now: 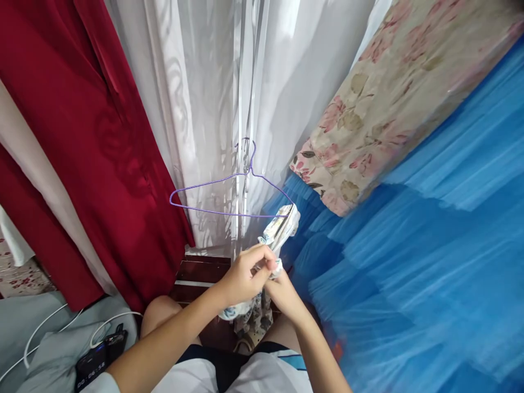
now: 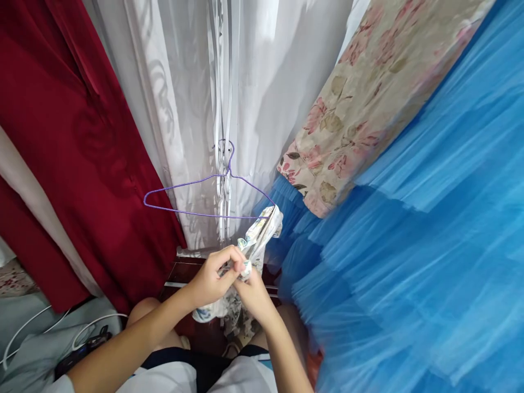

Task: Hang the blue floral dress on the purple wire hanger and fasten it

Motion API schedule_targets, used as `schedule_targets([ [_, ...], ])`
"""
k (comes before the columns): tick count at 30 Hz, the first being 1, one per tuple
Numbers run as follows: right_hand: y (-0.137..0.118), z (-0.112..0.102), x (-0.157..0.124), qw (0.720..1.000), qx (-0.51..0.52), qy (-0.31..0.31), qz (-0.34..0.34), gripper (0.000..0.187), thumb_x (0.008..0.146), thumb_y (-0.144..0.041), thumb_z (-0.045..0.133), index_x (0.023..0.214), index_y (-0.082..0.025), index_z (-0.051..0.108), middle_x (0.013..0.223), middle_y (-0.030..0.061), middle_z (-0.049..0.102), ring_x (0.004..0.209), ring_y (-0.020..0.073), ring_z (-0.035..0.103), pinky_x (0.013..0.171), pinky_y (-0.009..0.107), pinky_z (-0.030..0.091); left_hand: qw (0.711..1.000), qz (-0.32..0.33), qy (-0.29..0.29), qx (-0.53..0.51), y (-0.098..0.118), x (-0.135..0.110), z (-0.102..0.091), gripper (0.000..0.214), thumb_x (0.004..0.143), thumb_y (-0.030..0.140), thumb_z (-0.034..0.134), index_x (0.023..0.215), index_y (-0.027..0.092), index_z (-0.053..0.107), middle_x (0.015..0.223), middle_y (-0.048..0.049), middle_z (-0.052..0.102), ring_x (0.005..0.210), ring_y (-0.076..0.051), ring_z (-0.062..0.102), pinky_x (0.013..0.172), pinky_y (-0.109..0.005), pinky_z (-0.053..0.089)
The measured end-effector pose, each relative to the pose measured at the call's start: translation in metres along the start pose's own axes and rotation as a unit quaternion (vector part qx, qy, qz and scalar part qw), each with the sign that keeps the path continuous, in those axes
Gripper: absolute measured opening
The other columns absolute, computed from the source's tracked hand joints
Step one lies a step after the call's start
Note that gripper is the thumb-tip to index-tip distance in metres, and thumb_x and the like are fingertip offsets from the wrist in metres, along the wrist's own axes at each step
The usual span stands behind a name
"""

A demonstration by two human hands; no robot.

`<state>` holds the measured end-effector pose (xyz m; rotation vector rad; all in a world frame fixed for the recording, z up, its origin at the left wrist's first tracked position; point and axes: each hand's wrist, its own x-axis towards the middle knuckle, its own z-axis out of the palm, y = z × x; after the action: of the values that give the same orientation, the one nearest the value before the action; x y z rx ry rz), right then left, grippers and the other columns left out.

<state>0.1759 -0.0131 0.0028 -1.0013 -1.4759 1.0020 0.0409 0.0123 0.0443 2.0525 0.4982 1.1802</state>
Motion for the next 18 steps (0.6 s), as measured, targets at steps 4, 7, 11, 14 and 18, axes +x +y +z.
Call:
schedule_targets([
  [4,0.001,-0.017,-0.02,0.987,0.116,0.021,0.109,0.037,0.089,-0.04,0.061,0.122,-0.025,0.064,0.114,0.0069,0.07,0.112,0.0279,0.061,0.102,0.043,0.045,0.997,-0.039,-0.059,-0.018,-0.026,0.024,0.011,0.021,0.099,0.038,0.042,0.109,0.023,0.053,0.105,-0.0083,0.062,0.102,-0.022,0.059,0.092,-0.036,0.046],
  [7,-0.004,-0.025,-0.042,0.966,0.166,0.022,0.196,0.044,0.085,-0.048,0.066,0.122,-0.025,0.064,0.104,0.0087,0.072,0.099,0.03,0.067,0.088,0.044,0.052,0.985,-0.061,-0.163,-0.008,-0.06,0.035,0.023,0.038,0.1,0.048,0.029,0.102,0.021,0.056,0.1,-0.0072,0.063,0.102,-0.023,0.057,0.094,-0.036,0.042],
  [11,-0.012,-0.042,-0.062,0.955,0.168,0.055,0.24,0.04,0.078,-0.055,0.07,0.098,-0.02,0.073,0.074,0.0084,0.07,0.068,0.0286,0.067,0.062,0.039,0.052,0.956,-0.115,-0.269,-0.002,-0.094,0.013,0.045,0.062,0.098,0.062,0.018,0.063,0.019,0.045,0.062,-0.0007,0.048,0.063,-0.016,0.048,0.064,-0.03,0.042],
  [14,-0.016,-0.065,-0.069,0.957,0.136,0.058,0.251,0.039,0.076,-0.058,0.071,0.074,-0.019,0.073,0.063,0.0084,0.066,0.056,0.0256,0.062,0.055,0.036,0.047,0.924,-0.16,-0.348,0.019,-0.105,-0.023,0.045,0.064,0.094,0.068,0.025,0.054,0.02,0.037,0.051,0.0017,0.038,0.048,-0.013,0.036,0.049,-0.028,0.032],
  [18,-0.013,-0.093,-0.079,0.96,0.103,0.047,0.257,0.038,0.076,-0.06,0.069,0.062,-0.025,0.073,0.061,0.0113,0.065,0.054,0.0266,0.063,0.054,0.038,0.044,0.914,-0.118,-0.368,0.123,-0.119,-0.062,0.001,0.058,0.087,0.062,0.051,0.049,0.02,0.041,0.046,0.0018,0.038,0.045,-0.013,0.036,0.052,-0.03,0.033],
])
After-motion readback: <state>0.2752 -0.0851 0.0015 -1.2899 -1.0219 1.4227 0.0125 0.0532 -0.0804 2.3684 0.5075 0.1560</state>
